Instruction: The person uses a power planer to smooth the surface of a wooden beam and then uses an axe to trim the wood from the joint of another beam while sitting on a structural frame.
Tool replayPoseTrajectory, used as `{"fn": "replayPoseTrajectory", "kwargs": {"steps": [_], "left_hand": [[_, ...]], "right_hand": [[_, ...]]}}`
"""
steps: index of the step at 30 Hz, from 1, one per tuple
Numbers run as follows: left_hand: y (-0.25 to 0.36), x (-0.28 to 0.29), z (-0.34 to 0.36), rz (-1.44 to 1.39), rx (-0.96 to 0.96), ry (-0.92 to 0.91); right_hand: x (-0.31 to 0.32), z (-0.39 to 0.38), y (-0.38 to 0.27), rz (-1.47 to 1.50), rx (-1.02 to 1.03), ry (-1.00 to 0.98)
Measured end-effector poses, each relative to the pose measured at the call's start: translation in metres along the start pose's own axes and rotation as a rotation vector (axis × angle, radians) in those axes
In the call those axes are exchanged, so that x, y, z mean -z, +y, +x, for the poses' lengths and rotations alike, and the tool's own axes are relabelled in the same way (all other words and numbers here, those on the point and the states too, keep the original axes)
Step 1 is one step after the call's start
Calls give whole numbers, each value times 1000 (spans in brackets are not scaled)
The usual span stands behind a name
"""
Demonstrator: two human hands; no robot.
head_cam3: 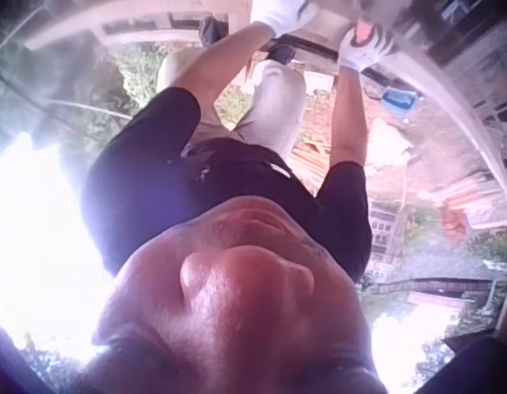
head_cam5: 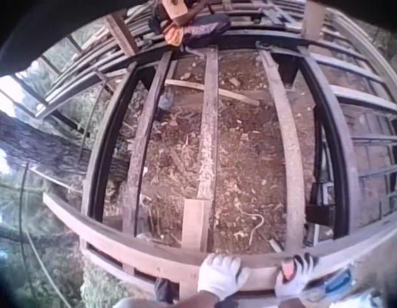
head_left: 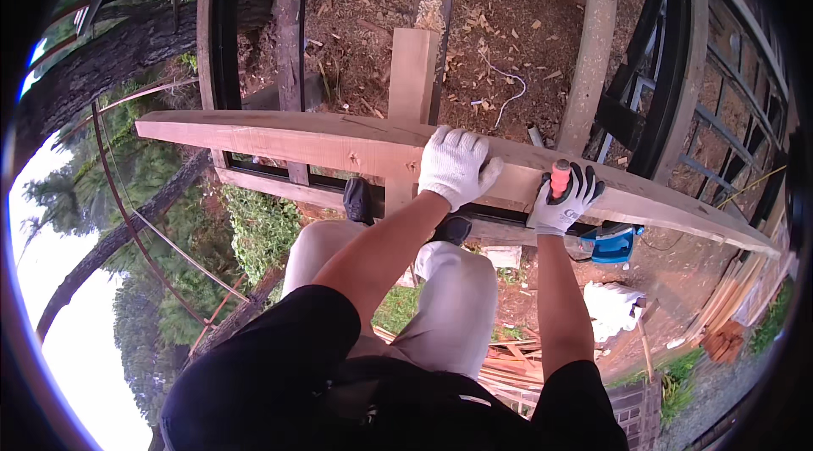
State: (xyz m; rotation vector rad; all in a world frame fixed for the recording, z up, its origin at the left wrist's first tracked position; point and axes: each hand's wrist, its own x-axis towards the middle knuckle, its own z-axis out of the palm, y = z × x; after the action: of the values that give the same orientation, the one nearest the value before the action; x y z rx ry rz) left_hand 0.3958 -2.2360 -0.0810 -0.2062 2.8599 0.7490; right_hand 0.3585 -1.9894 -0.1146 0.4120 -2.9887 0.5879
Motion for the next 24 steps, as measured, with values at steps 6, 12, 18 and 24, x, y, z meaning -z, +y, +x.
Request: {"fn": "replayPoseTrajectory", "kwargs": {"steps": [6, 12, 18, 24], "left_hand": [[-4, 1, -3, 29, -18, 63], [-19, -17, -22, -3, -133, 193], [-32, 2, -35, -344, -206, 90], [-127, 107, -22, -237, 184, -280]], "right_hand": [[-9, -3, 4, -13, 22, 28], [-27, -16, 20, -34, 75, 156], [-33, -18, 26, -25, 23, 200], [-30, -17, 22, -39, -7, 188]]}}
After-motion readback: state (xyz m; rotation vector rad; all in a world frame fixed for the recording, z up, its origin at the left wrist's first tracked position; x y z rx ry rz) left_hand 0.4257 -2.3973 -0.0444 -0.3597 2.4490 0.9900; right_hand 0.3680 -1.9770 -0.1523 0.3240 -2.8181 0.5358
